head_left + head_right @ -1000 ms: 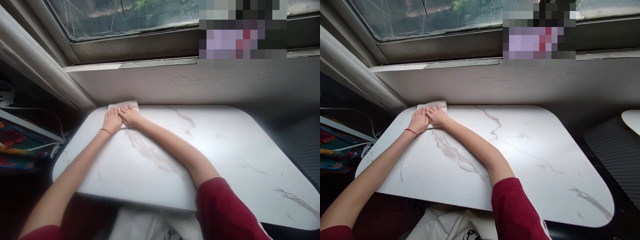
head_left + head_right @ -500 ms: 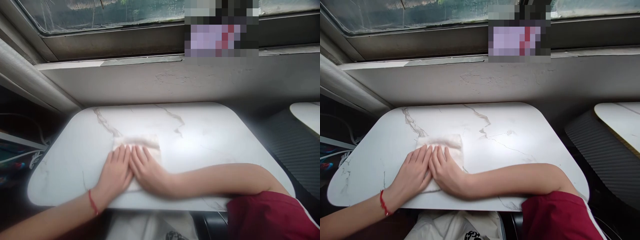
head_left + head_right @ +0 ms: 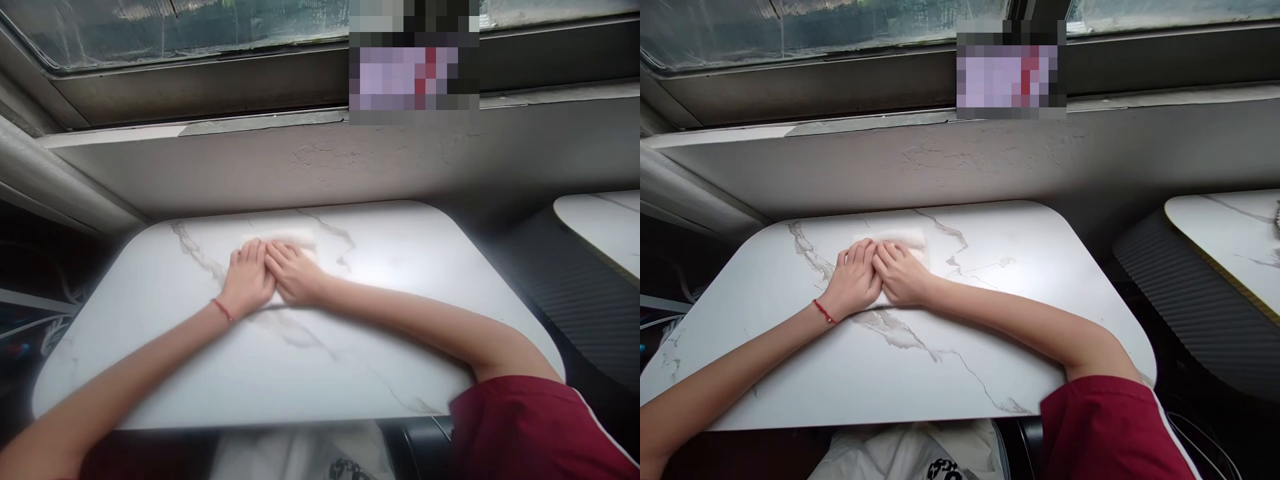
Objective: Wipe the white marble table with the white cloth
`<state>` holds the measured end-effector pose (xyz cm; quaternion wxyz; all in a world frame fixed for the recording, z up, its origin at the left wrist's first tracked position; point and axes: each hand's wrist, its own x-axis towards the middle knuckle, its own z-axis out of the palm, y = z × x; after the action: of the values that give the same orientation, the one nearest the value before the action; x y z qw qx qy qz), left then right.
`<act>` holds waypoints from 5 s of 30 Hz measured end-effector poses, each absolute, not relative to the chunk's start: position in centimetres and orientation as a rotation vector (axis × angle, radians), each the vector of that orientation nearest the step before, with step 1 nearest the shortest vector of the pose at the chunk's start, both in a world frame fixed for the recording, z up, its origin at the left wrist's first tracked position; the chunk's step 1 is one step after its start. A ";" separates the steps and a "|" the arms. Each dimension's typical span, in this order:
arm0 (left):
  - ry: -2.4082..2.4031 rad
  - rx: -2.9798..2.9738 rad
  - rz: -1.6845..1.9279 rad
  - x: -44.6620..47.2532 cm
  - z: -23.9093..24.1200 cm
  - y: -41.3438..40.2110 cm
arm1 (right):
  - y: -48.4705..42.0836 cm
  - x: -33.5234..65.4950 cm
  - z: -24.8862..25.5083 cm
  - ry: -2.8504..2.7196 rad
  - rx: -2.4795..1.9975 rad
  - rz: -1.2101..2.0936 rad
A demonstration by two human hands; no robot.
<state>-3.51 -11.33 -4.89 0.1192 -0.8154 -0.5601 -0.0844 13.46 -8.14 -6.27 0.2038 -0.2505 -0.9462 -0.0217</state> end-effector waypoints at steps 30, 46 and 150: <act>-1.706 -2.502 -0.393 1.5 -4.9 -0.5 | 1.3 19.2 -7.5 -2.510 -0.985 -0.087; -1.456 -2.784 0.108 1.5 0.3 -7.9 | -11.3 21.9 -6.4 -2.571 -0.750 -0.180; -0.833 -3.031 -0.486 20.9 -6.4 -8.9 | -15.8 42.0 -7.7 -2.289 -1.405 -0.141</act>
<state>20.93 -8.91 -6.43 -0.0196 -0.9528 -0.2617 -0.1528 41.99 -15.83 -7.71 0.2242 -0.5092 -0.8293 -0.0512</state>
